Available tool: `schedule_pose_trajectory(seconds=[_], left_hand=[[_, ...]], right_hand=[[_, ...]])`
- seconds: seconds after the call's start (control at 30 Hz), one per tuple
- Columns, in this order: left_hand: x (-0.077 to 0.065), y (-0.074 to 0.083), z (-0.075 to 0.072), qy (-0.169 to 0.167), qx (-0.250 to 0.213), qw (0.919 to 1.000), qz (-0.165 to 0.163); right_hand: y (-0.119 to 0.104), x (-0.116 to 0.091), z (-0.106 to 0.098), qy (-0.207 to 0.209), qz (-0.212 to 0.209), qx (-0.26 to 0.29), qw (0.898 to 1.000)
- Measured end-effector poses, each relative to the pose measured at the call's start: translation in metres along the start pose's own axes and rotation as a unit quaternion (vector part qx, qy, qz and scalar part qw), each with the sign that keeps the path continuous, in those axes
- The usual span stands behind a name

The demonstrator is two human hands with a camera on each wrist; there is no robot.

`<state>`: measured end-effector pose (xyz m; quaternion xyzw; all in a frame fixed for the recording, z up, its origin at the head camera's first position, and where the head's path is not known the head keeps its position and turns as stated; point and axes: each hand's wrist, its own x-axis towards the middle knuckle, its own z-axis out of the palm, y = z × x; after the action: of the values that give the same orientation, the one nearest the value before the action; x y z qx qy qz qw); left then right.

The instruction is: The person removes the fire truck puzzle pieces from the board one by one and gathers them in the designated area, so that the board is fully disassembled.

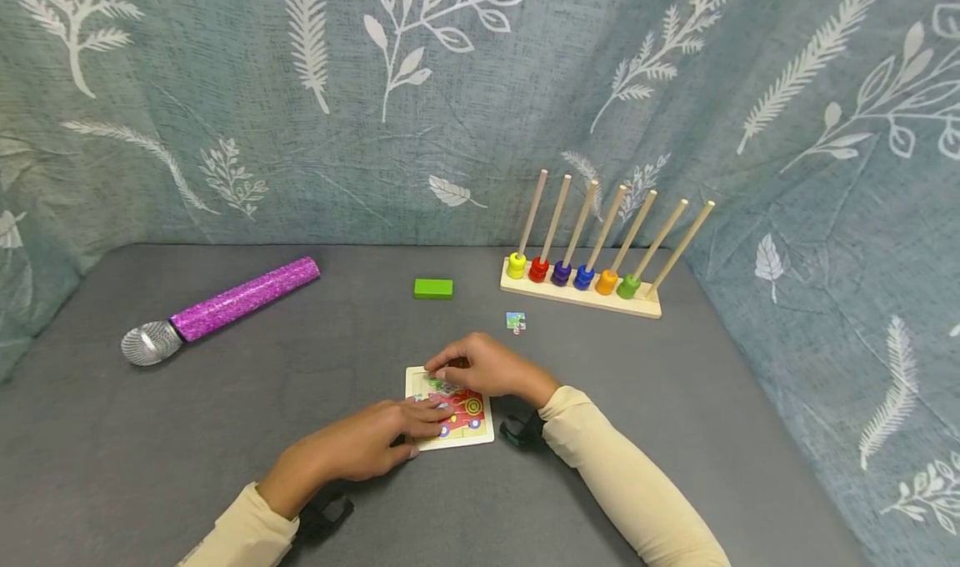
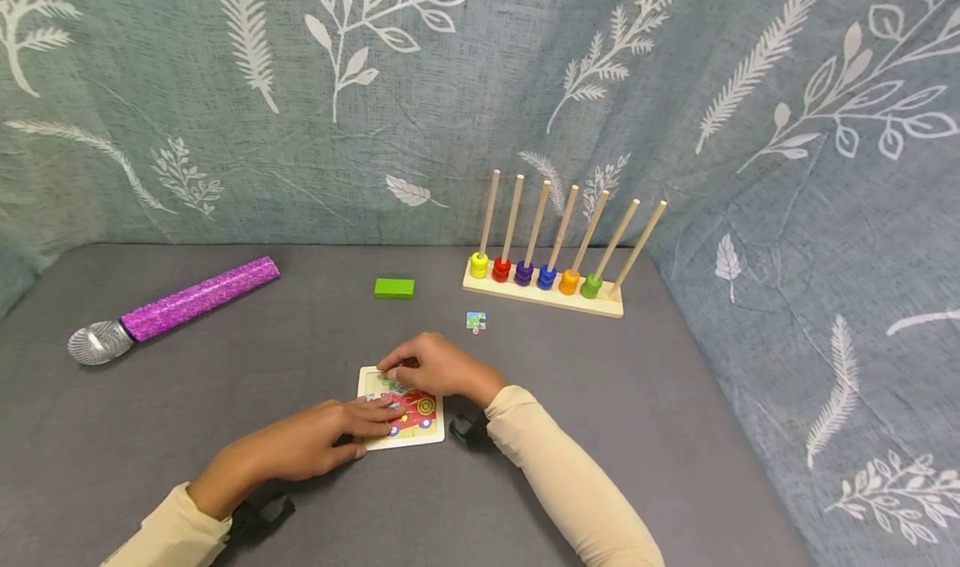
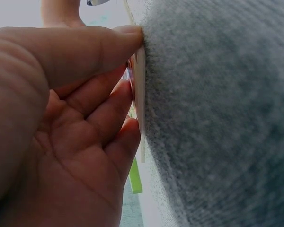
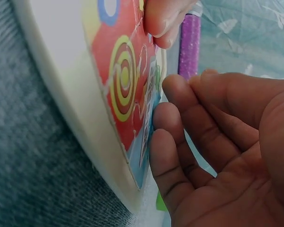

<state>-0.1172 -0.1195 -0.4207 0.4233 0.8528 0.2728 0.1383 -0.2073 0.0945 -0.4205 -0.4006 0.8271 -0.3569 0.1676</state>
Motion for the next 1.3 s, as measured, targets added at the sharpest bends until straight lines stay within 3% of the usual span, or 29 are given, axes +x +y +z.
schedule_pose_trajectory(seconds=[0.57,0.8,1.07,1.3], left_hand=[[0.0001,0.0005,0.0000,-0.001,0.001,1.0000,0.000],[-0.0002,-0.0006,0.0001,-0.001,0.005,1.0000,0.000],[-0.0009,-0.0007,-0.0005,0.000,0.005,1.0000,0.000],[-0.0007,-0.0016,-0.0002,-0.002,0.004,1.0000,-0.001]], right_hand=[[-0.0040,0.0023,0.0014,-0.029,0.005,-0.004,1.000],[-0.0026,0.0030,0.0017,-0.016,-0.016,0.003,1.000],[-0.0047,0.0007,0.0001,-0.006,-0.020,-0.050,0.999],[-0.0040,0.0013,-0.0005,-0.003,-0.027,-0.047,0.999]])
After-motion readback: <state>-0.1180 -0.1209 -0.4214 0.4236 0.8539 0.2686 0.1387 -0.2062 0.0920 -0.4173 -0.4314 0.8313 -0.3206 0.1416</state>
